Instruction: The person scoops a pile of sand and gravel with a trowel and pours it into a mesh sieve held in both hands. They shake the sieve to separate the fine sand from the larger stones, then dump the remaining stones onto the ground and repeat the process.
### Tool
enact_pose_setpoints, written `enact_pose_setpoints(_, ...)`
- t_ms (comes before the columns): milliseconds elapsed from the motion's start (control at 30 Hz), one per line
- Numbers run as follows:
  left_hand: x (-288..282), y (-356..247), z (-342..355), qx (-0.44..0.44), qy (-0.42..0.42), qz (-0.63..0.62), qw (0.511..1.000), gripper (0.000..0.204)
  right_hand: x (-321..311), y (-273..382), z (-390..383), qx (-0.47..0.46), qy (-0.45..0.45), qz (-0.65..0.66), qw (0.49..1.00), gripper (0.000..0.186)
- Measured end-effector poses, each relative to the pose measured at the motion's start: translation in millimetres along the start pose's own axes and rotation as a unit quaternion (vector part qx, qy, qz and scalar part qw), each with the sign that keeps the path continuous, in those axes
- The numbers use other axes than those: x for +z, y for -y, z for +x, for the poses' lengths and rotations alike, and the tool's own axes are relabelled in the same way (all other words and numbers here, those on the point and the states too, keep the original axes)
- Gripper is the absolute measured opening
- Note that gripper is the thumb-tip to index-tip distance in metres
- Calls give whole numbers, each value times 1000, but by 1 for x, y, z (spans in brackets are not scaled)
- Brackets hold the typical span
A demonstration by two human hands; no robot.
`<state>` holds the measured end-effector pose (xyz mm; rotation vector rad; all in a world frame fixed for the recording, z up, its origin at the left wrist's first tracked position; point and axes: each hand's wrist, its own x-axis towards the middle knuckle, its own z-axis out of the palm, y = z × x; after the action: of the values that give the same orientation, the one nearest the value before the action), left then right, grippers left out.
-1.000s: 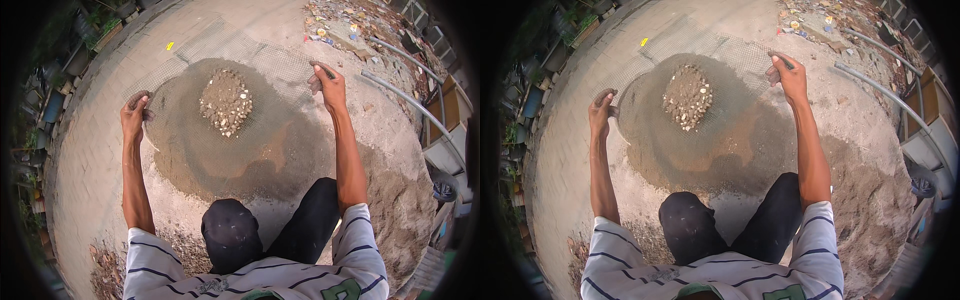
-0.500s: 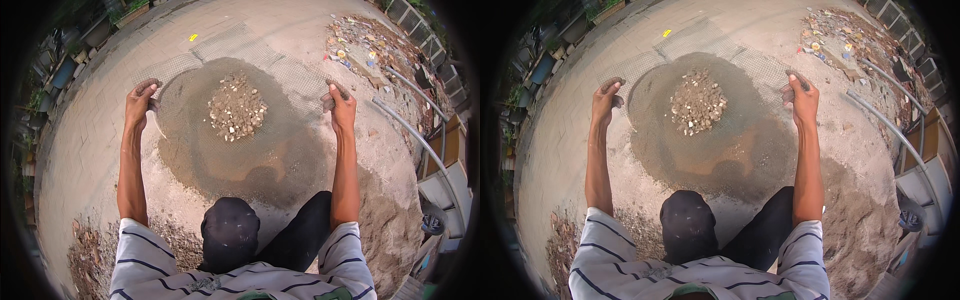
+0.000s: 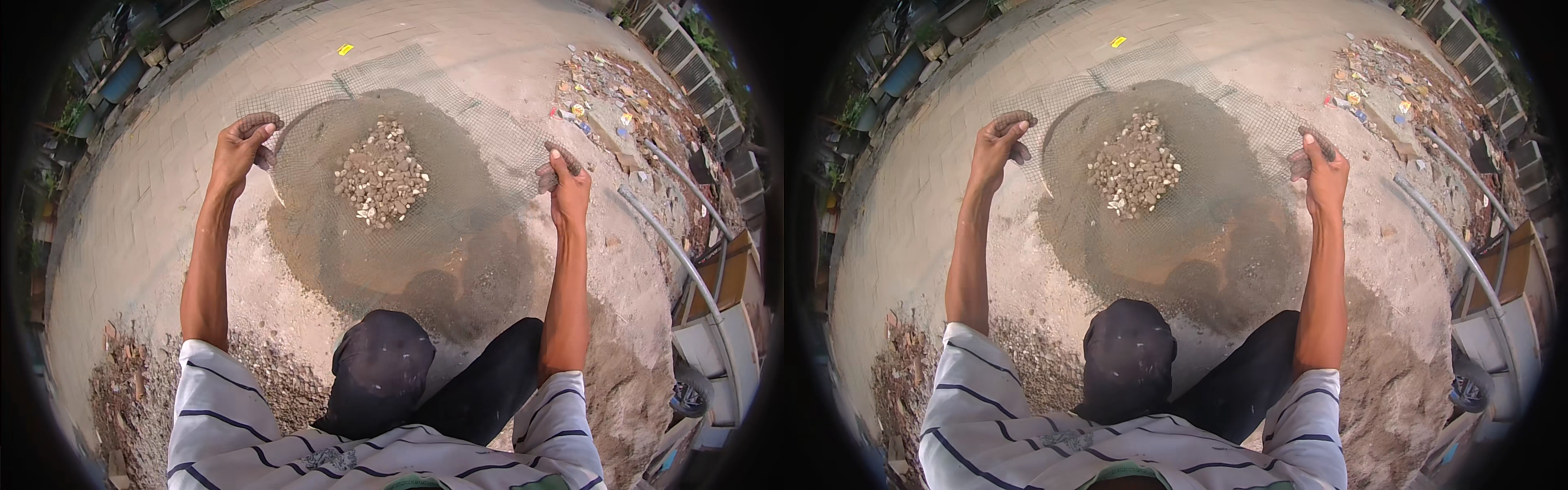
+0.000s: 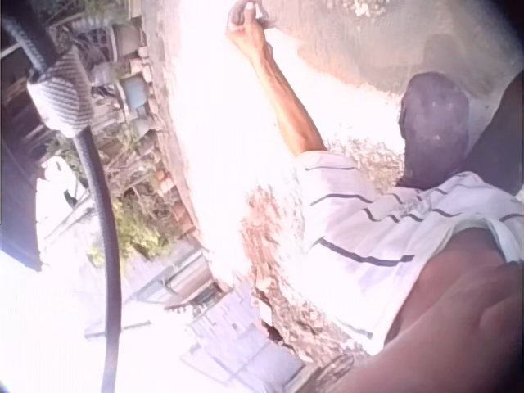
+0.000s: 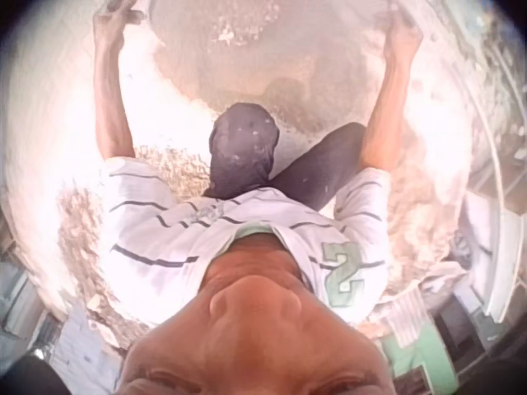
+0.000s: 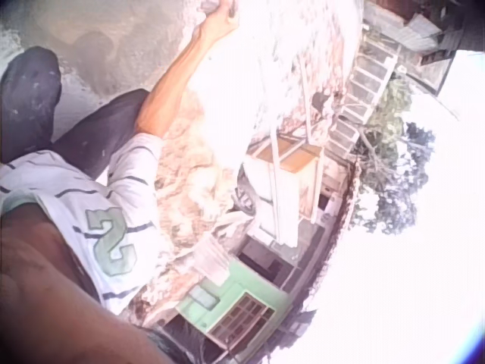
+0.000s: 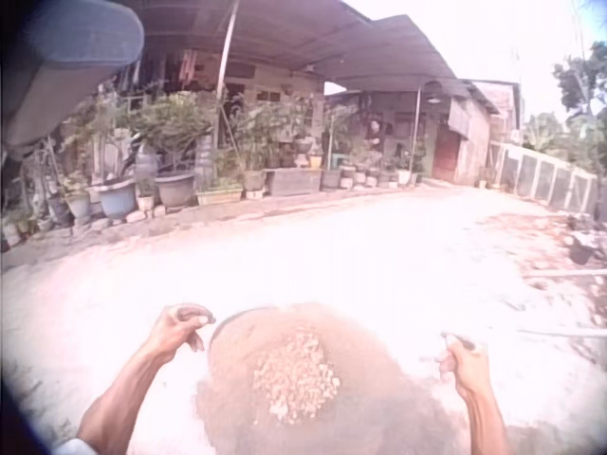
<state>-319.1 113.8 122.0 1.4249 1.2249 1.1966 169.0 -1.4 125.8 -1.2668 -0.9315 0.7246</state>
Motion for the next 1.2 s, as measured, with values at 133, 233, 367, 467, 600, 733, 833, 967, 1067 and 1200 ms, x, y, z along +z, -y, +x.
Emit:
enact_pose_setpoints(133, -71, 34, 24, -16, -105, -24, 994, 29, 60, -13, -19, 3, 20, 49, 999, 23)
enact_pose_setpoints(233, -42, 18, 2, 4, -67, -34, 997, 28, 31, -17, -7, -18, -28, 68, 997, 26)
enact_pose_setpoints(367, -83, 30, 2, -9, -110, -4, 994, 29, 67, -12, -24, -6, 39, 27, 999, 27)
enact_pose_setpoints(467, -55, 15, -18, -16, -74, 11, 997, 29, 64, 0, -24, -7, 40, -4, 999, 29)
enact_pose_setpoints(600, -104, 26, -14, 5, -156, -3, 988, 28, 88, -9, -29, -3, 51, -13, 999, 32)
enact_pose_setpoints(733, -59, 4, -50, 33, -85, 36, 995, 26, 80, 6, -31, -50, 20, -28, 998, 34)
enact_pose_setpoints(833, -111, 30, -54, 17, -191, 5, 981, 25, 119, -1, -33, -69, 96, -64, 991, 33)
enact_pose_setpoints(967, -106, 37, -85, -4, -161, -15, 987, 26, 144, 6, -23, -74, 111, -63, 989, 33)
enact_pose_setpoints(1067, -133, 47, -100, -47, -196, 21, 979, 24, 177, -1, -34, -60, 176, -95, 978, 35)
enact_pose_setpoints(1200, -200, 79, -137, -139, -204, 26, 969, 25, 255, -10, -86, -81, 276, -150, 946, 35)
